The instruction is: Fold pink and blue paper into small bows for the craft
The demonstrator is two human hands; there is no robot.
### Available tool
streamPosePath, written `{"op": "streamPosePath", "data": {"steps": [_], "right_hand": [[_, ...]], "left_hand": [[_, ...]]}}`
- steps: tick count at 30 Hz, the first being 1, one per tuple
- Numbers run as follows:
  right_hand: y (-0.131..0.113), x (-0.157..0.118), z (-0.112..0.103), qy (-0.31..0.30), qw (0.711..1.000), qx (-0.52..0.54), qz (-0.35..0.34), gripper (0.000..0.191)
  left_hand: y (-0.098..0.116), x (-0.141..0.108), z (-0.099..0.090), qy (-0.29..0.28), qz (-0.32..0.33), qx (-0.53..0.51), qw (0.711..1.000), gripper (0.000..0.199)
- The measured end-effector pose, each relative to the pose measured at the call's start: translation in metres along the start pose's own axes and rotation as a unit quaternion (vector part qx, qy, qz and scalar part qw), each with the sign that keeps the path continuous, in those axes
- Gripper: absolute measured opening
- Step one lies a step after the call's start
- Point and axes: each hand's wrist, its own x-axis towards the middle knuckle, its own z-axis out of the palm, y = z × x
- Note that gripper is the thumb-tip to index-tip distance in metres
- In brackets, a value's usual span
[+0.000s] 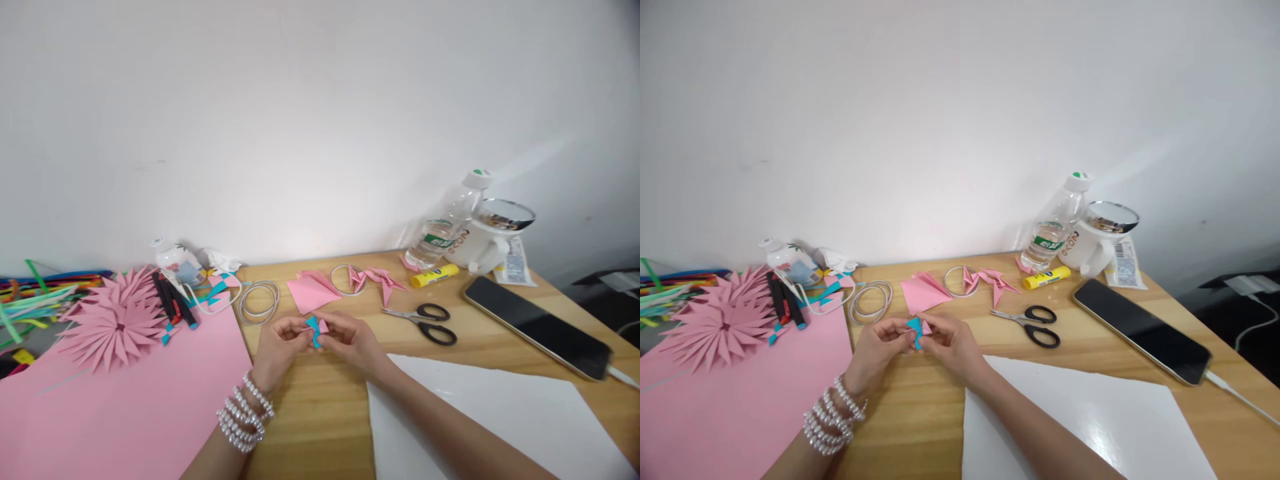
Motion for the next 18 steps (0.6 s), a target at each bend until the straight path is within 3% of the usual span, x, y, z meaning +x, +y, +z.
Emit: {"op": "streamPosePath", "data": {"steps": [6, 13, 18], "right_hand": [[-0.014, 0.001, 0.000, 0.033, 0.999, 0.020, 0.036, 0.024], [-0.012, 0.000, -0.005, -0.001, 0.994, 0.064, 0.094, 0.022], [-0.012, -0.002, -0.004, 0.006, 0.996, 0.053, 0.065, 0.027]], "left_hand": [[-0.004, 0.001, -0.003, 0.010, 0.016, -0.022, 1.000, 0.016], [0.001, -0.001, -0.003, -0.029, 0.038, 0.029, 0.998, 0.019], [0.000, 0.000, -0.004, -0.015, 0.046, 0.052, 0.997, 0.025]]}}
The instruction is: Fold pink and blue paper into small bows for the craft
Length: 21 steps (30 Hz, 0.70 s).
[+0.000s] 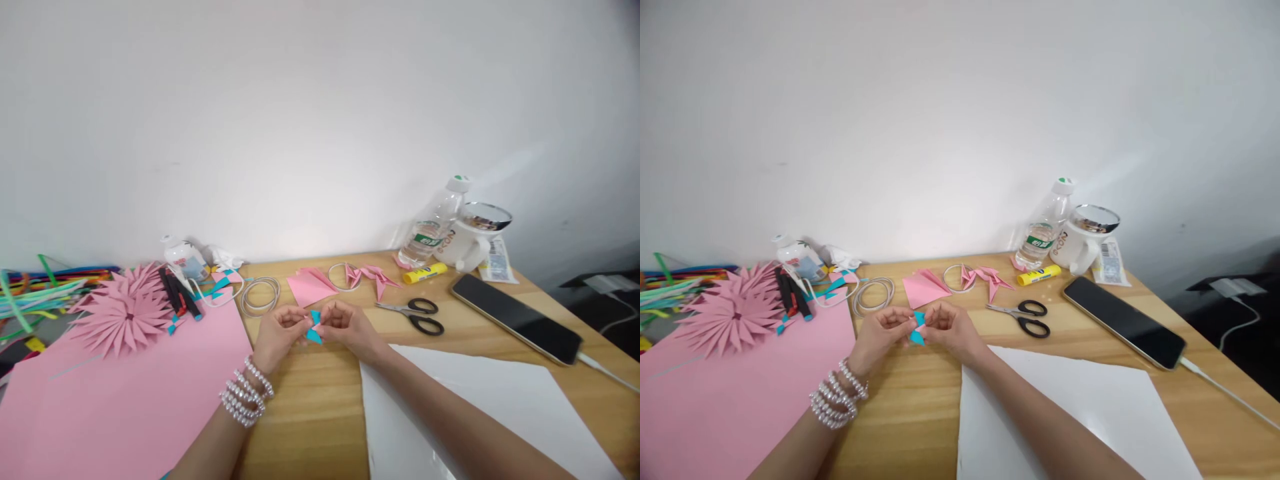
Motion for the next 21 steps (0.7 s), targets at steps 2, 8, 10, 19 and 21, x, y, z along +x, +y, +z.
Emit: {"op": "streamPosePath", "data": {"steps": [2, 8, 10, 19, 21], "right_hand": [[0.001, 0.000, 0.000, -0.008, 1.000, 0.000, -0.017, 0.029], [0.006, 0.004, -0.003, 0.037, 0.999, 0.013, -0.025, 0.027], [0.005, 0.005, -0.002, 0.057, 0.998, 0.026, -0.015, 0.028], [0.003, 0.007, -0.004, 0.038, 0.997, 0.069, -0.007, 0.029], [0.006, 0.008, -0.006, 0.028, 0.997, 0.073, -0.003, 0.031]], "left_hand": [[0.000, 0.000, 0.001, -0.001, 0.007, 0.007, 1.000, 0.024], [0.000, -0.003, 0.004, -0.047, 0.091, 0.070, 0.992, 0.037], [-0.004, -0.004, 0.005, -0.048, 0.168, 0.145, 0.974, 0.034], [-0.007, -0.008, 0.007, 0.007, 0.267, 0.275, 0.924, 0.018], [-0.006, -0.007, 0.006, 0.016, 0.236, 0.272, 0.933, 0.019]]}}
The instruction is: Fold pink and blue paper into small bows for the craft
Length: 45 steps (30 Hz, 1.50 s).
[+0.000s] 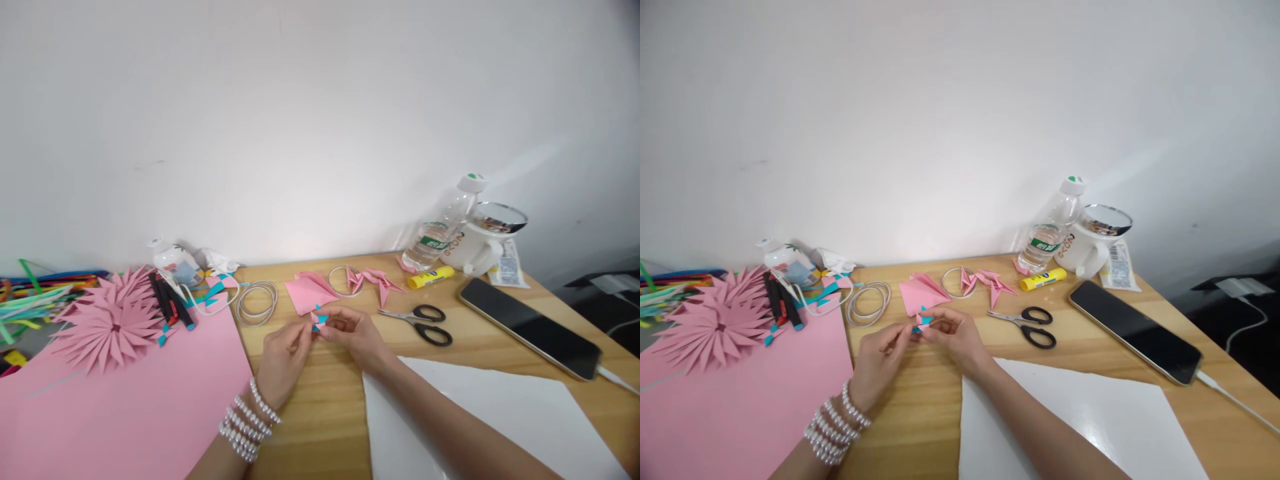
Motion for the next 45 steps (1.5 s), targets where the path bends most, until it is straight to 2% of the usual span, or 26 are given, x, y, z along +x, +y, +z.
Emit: {"op": "streamPosePath", "data": {"steps": [3, 6, 15, 20, 23, 28, 31, 36, 41, 45], "right_hand": [[0.0017, 0.0001, -0.0013, -0.008, 1.000, -0.016, -0.004, 0.032], [0.0017, -0.0003, -0.0020, -0.011, 0.999, -0.044, -0.017, 0.030], [0.0008, -0.0017, -0.0028, 0.001, 0.994, -0.090, -0.061, 0.034], [0.0020, -0.0011, -0.0015, -0.011, 0.996, -0.075, -0.046, 0.044], [0.0000, -0.0014, -0.0007, -0.031, 0.996, -0.075, -0.028, 0.040], [-0.0022, -0.0022, -0.0003, -0.044, 0.995, -0.087, -0.007, 0.031], [-0.0014, -0.0020, -0.0008, -0.033, 0.994, -0.105, -0.006, 0.029], [-0.0036, -0.0037, 0.0023, -0.056, 0.994, -0.093, 0.008, 0.026], [0.0015, -0.0051, 0.0051, 0.010, 0.989, -0.145, -0.013, 0.019], [-0.0003, -0.0041, 0.0019, -0.004, 0.993, -0.118, 0.000, 0.019]], "left_hand": [[-0.0019, 0.0007, 0.0010, -0.008, -0.064, -0.068, 0.996, 0.023], [-0.0020, 0.0004, 0.0027, -0.016, -0.100, -0.137, 0.985, 0.023], [0.0056, 0.0029, -0.0018, -0.048, -0.128, -0.172, 0.975, 0.020], [-0.0008, 0.0067, -0.0027, -0.023, -0.208, -0.263, 0.942, 0.020], [-0.0026, 0.0078, -0.0032, -0.024, -0.241, -0.294, 0.925, 0.024], [-0.0022, 0.0077, -0.0051, -0.054, -0.246, -0.328, 0.910, 0.021], [-0.0028, 0.0073, -0.0055, -0.062, -0.247, -0.342, 0.905, 0.021], [-0.0027, 0.0063, -0.0057, -0.070, -0.246, -0.358, 0.898, 0.020], [-0.0010, 0.0056, -0.0046, -0.087, -0.261, -0.354, 0.894, 0.021], [0.0005, 0.0059, -0.0040, -0.064, -0.256, -0.327, 0.907, 0.022]]}}
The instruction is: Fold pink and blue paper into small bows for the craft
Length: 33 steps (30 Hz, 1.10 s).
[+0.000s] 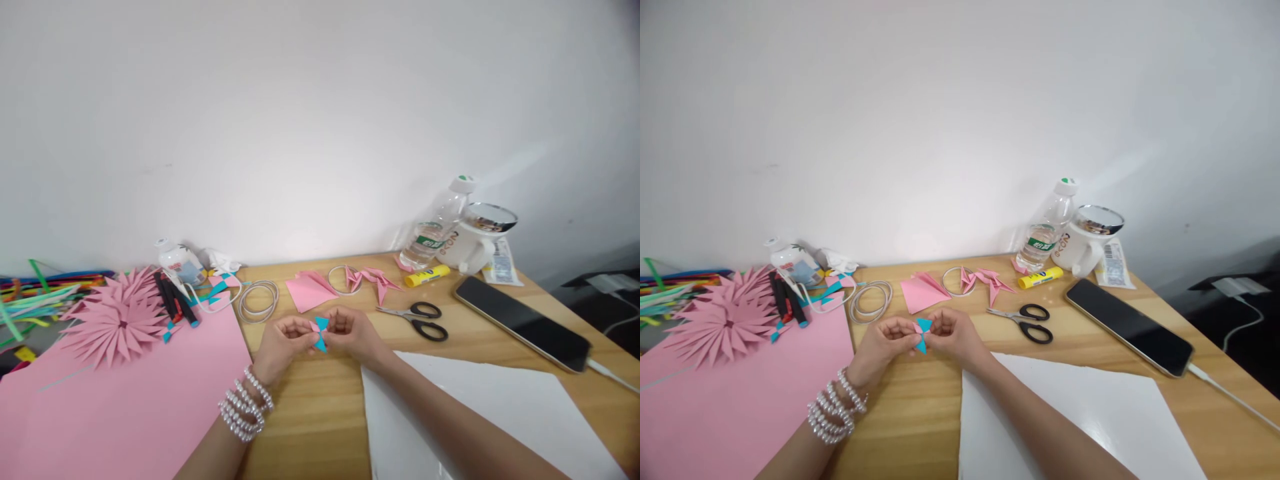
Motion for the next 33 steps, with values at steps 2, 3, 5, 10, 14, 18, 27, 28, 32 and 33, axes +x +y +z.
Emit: {"op": "streamPosePath", "data": {"steps": [2, 3, 5, 10, 14, 18, 27, 28, 32, 33], "right_hand": [[-0.004, 0.000, -0.002, -0.020, 1.000, 0.020, 0.012, 0.021], [-0.006, 0.000, -0.002, -0.024, 0.999, 0.024, 0.015, 0.021], [-0.008, 0.000, -0.002, -0.019, 1.000, 0.018, 0.013, 0.020], [-0.006, 0.000, 0.001, -0.006, 1.000, 0.024, -0.008, 0.024], [-0.003, -0.001, 0.003, -0.004, 0.999, 0.013, -0.038, 0.032], [-0.001, -0.003, 0.003, 0.027, 0.991, -0.098, -0.089, 0.022], [0.001, -0.003, 0.003, 0.015, 0.983, -0.138, -0.121, 0.041], [-0.001, -0.003, 0.002, 0.013, 0.982, -0.136, -0.127, 0.039], [-0.006, -0.002, 0.002, 0.010, 0.985, -0.124, -0.118, 0.026], [-0.007, -0.002, 0.002, 0.009, 0.987, -0.118, -0.110, 0.026]], "left_hand": [[0.001, 0.000, 0.000, 0.028, 0.012, 0.002, 1.000, 0.021], [0.001, 0.001, -0.001, 0.042, 0.015, 0.001, 0.999, 0.021], [0.001, 0.001, -0.001, 0.059, 0.019, 0.001, 0.998, 0.020], [0.002, 0.001, 0.000, 0.036, 0.028, 0.018, 0.999, 0.021], [-0.001, 0.002, 0.000, 0.039, 0.023, 0.005, 0.999, 0.025], [-0.001, 0.001, 0.001, 0.026, 0.028, 0.009, 0.999, 0.026], [0.002, 0.001, 0.002, -0.005, 0.033, 0.022, 0.999, 0.029], [0.001, 0.001, 0.001, -0.006, 0.037, 0.030, 0.999, 0.029], [0.001, 0.002, 0.000, 0.003, 0.032, 0.044, 0.999, 0.031], [0.001, 0.002, 0.000, 0.003, 0.031, 0.044, 0.999, 0.031]]}}
